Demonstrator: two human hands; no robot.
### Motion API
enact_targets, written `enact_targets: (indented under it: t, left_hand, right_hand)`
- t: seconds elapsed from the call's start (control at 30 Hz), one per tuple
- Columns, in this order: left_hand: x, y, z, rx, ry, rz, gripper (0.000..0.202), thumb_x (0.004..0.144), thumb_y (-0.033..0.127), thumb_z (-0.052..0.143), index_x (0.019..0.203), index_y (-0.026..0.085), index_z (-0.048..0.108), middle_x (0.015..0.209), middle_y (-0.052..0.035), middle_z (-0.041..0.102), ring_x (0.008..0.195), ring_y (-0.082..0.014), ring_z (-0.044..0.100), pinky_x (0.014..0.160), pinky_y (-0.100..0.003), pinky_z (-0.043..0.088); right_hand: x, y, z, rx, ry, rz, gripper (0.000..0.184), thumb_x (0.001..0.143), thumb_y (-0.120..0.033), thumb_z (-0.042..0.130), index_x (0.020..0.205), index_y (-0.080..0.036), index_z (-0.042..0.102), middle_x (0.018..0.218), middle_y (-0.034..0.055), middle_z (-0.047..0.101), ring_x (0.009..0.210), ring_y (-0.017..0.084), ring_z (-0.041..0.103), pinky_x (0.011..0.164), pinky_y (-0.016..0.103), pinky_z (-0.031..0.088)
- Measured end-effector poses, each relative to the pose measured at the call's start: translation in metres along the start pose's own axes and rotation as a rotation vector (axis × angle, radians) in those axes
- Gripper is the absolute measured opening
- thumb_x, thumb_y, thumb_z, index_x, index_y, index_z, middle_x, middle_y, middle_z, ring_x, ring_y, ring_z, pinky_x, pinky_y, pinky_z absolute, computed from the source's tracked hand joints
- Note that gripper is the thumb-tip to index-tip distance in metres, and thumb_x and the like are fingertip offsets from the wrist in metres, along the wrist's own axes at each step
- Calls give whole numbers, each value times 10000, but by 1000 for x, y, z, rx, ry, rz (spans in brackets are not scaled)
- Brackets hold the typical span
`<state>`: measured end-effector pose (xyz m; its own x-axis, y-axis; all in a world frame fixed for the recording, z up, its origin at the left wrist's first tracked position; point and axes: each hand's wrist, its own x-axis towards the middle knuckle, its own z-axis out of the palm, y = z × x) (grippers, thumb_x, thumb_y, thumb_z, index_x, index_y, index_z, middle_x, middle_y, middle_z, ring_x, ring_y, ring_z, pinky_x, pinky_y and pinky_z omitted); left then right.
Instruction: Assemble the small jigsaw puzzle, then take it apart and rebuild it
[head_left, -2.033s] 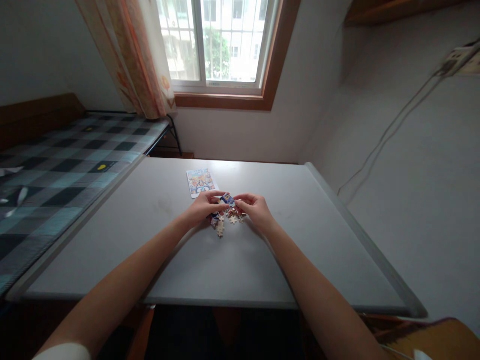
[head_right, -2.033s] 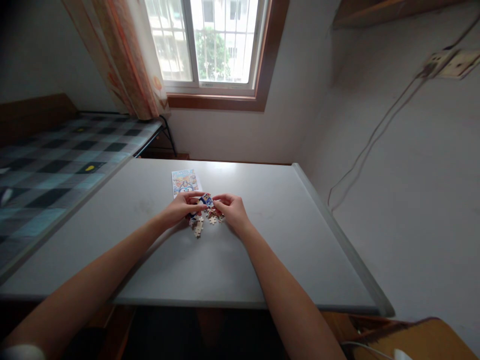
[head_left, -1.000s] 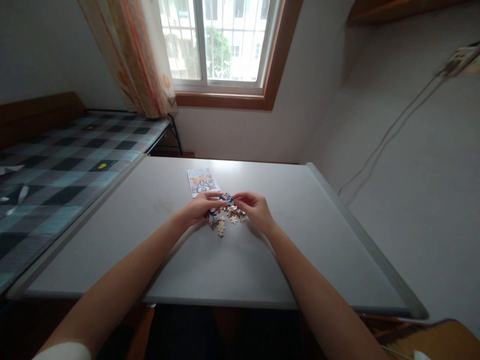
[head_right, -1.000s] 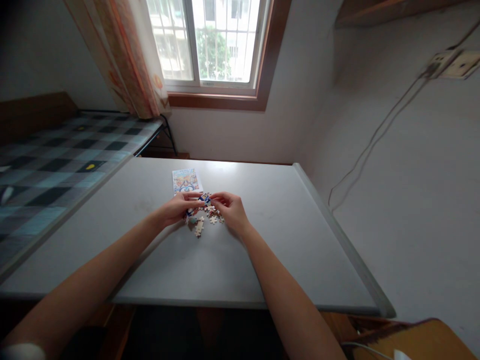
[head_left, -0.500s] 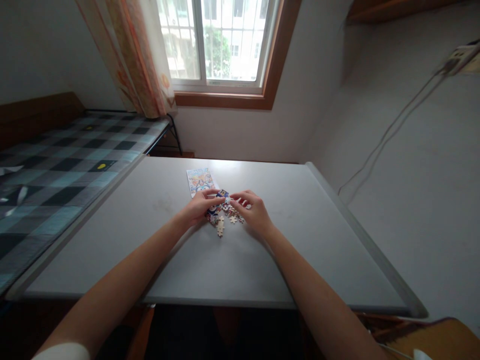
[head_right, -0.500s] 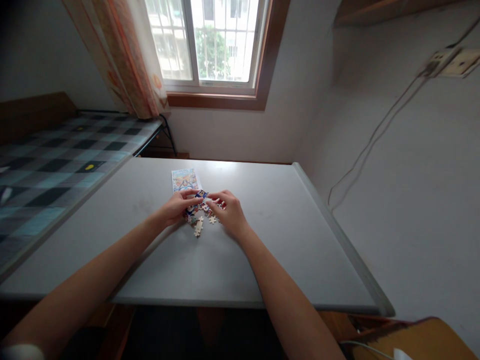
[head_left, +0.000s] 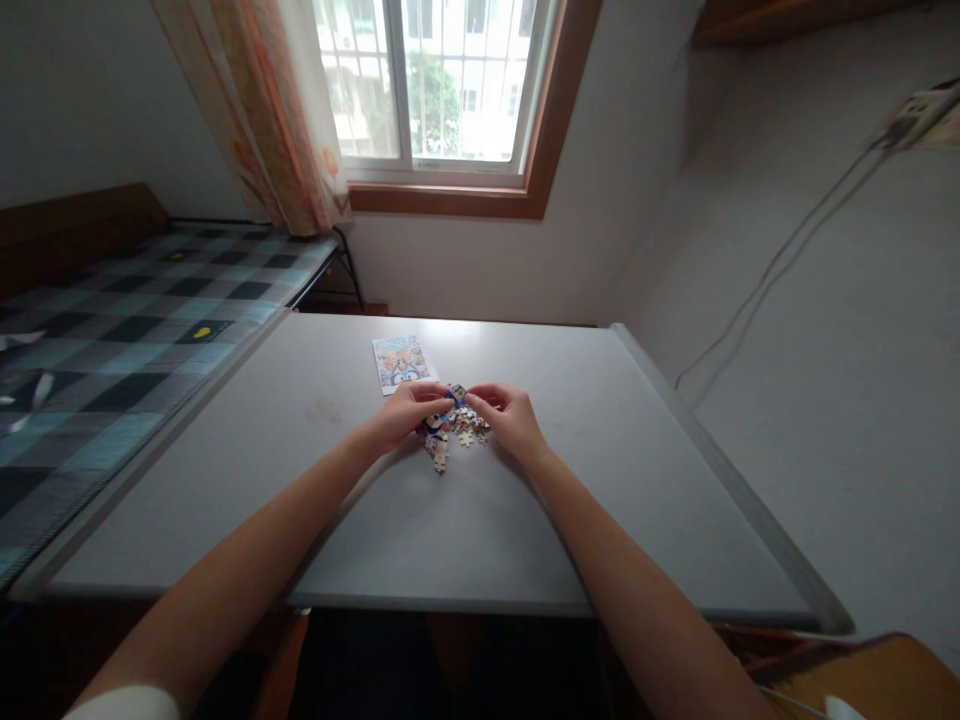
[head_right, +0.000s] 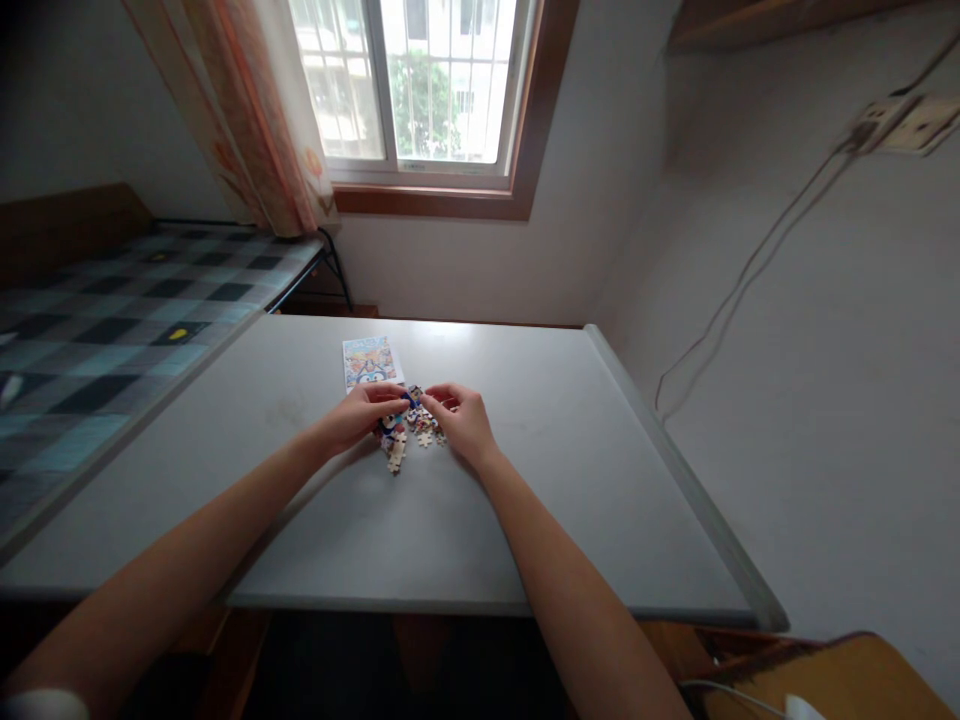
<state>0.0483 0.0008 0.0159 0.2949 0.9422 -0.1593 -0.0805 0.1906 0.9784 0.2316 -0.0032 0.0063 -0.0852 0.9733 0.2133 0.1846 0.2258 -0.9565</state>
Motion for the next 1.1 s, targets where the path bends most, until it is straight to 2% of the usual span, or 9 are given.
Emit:
enact_targets:
  t: [0.17,0.33,0.47,0.6,0.9,1.1]
  left_hand:
    - [-1,-4,-2,91,-32,-9,336,650,430,785,770,129,698,636,-16,651,518,-93,571,440,-177,384]
    - [1,-7,-5,13,-79,-51,342,669,433,780,774,119,694,628,-20,644,488,-76,545,438,-171,386]
    - [1,-5,-5,-80,-126,-88,332,654,404,802,767,110,698,632,-28,646,486,-71,539,446,-172,394]
    - [1,-2,-4,-124,-127,-124,335,626,380,826,764,104,696,645,-38,654,508,-83,566,467,-178,417]
    - [1,0,-2,-188,-124,-107,283,626,335,830,722,115,682,607,-8,631,478,-59,531,461,-170,408]
    - [1,2,-1,-197,-71,-91,260,639,319,810,727,120,668,622,-1,629,493,-69,539,478,-178,418]
  right_hand:
    - [-2,-1,4,93,-32,7,307,678,-449,718,757,-152,699,727,50,696,652,157,604,619,275,471]
    - [-2,-2,4,119,-15,-9,312,676,-455,720,765,-157,696,748,54,698,668,162,611,632,280,481]
    - [-3,-3,5,39,-2,-78,273,728,-431,686,786,-165,692,759,53,695,682,164,611,635,280,478]
    - [-4,-3,4,-74,14,-157,240,787,-408,639,826,-177,691,800,54,698,715,165,609,668,289,481]
    - [-4,-3,0,-182,20,-261,150,826,-297,598,832,-180,691,814,50,682,729,159,599,680,280,471]
    - [-6,-5,-2,-440,-36,-399,149,854,-203,551,849,-204,700,788,39,625,715,151,566,724,281,455]
